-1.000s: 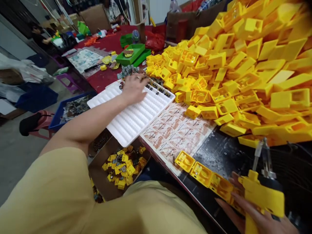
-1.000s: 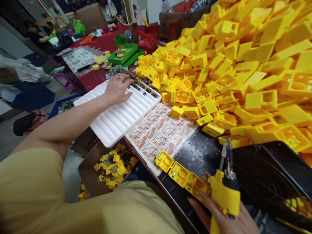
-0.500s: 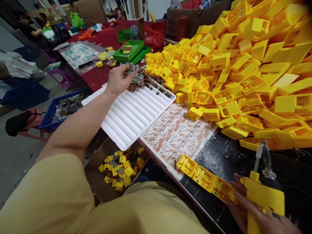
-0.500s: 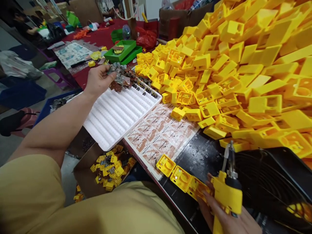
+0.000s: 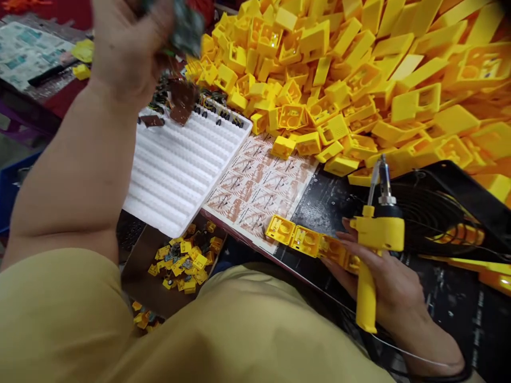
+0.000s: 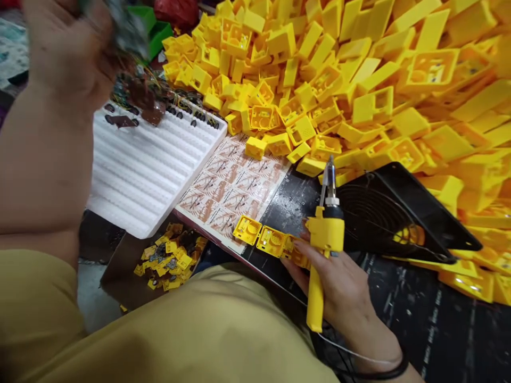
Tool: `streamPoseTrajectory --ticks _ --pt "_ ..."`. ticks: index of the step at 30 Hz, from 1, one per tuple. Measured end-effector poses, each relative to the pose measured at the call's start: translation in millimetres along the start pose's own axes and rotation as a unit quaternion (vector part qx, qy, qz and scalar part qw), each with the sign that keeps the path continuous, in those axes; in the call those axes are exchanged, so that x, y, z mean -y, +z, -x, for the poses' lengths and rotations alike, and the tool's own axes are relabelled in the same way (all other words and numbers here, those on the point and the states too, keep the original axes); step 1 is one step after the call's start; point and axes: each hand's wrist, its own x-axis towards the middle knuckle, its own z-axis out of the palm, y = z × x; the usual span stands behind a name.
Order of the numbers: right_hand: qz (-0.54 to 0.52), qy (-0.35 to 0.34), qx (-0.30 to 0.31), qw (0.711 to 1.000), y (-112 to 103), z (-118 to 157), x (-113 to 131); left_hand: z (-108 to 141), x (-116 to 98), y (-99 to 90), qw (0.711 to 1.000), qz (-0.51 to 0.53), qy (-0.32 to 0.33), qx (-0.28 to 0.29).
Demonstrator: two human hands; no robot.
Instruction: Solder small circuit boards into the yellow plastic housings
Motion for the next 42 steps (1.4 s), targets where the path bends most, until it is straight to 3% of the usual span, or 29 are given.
streamPoseTrajectory --ticks 1,2,3,5,7,10,15,19,22,25,27,28,31,33,37,39,42 --pt "-0.025 0.004 -0.002 1.000 1.4 -7.2 6.9 -5.3 -15.2 9.7 0.985 0.152 -0.076 -0.043" --pt "-0.046 0.002 -0.018 0.999 3.9 -15.3 13.9 -10.2 -29.1 21.5 0.954 0.265 -0.137 -0.022" --pt "-0.068 -0.001 -0.026 0.997 7.4 -23.8 20.7 -15.0 -40.9 34.8 0.927 0.330 -0.174 0.037" --pt "-0.094 -0.015 -0.032 0.995 17.1 -40.1 33.6 -24.5 -57.9 63.4 0.899 0.353 -0.181 0.184" --pt "-0.096 -0.024 -0.025 0.995 27.3 -52.8 44.0 -35.1 -67.1 89.5 0.889 0.316 -0.156 0.292" --pt "-0.091 -0.032 -0.006 0.995 35.0 -60.8 51.7 -52.9 -73.9 110.7 0.891 0.237 -0.122 0.367" --pt "-0.068 -0.008 0.022 0.997 19.1 -45.1 42.4 -82.4 -88.4 94.3 0.902 0.052 -0.023 0.428" --pt "-0.075 -0.005 0.053 0.996 7.6 -28.7 35.1 -96.7 -102.0 92.7 0.886 -0.093 0.013 0.455" --pt "-0.090 -0.008 0.051 0.995 8.6 -25.5 36.2 -95.7 -112.1 109.3 0.892 -0.151 0.007 0.426" --pt "-0.105 -0.010 0.033 0.994 9.0 -25.9 36.3 -78.9 -127.1 117.7 0.934 -0.201 -0.006 0.294" --pt "-0.114 -0.006 0.024 0.993 6.1 -25.4 33.7 -58.7 -140.7 116.6 0.947 -0.220 -0.036 0.229" --pt "-0.119 -0.003 0.023 0.993 4.2 -24.9 31.8 -46.7 -148.0 116.1 0.945 -0.227 -0.057 0.227" --pt "-0.135 -0.006 0.028 0.990 -0.1 -25.1 27.4 -11.2 -165.9 122.0 0.915 -0.225 -0.135 0.307" --pt "-0.134 -0.020 0.035 0.990 0.1 -27.6 27.1 6.6 -170.2 129.9 0.907 -0.214 -0.162 0.324" --pt "-0.124 -0.048 0.038 0.990 5.8 -33.6 31.0 25.4 -161.2 131.6 0.929 -0.152 -0.172 0.291" --pt "-0.128 -0.043 0.022 0.991 8.5 -35.0 32.9 33.0 -157.4 124.4 0.948 -0.124 -0.169 0.239" --pt "-0.125 -0.034 0.000 0.992 10.9 -35.6 34.2 50.5 -163.8 115.9 0.970 -0.163 -0.066 0.167"
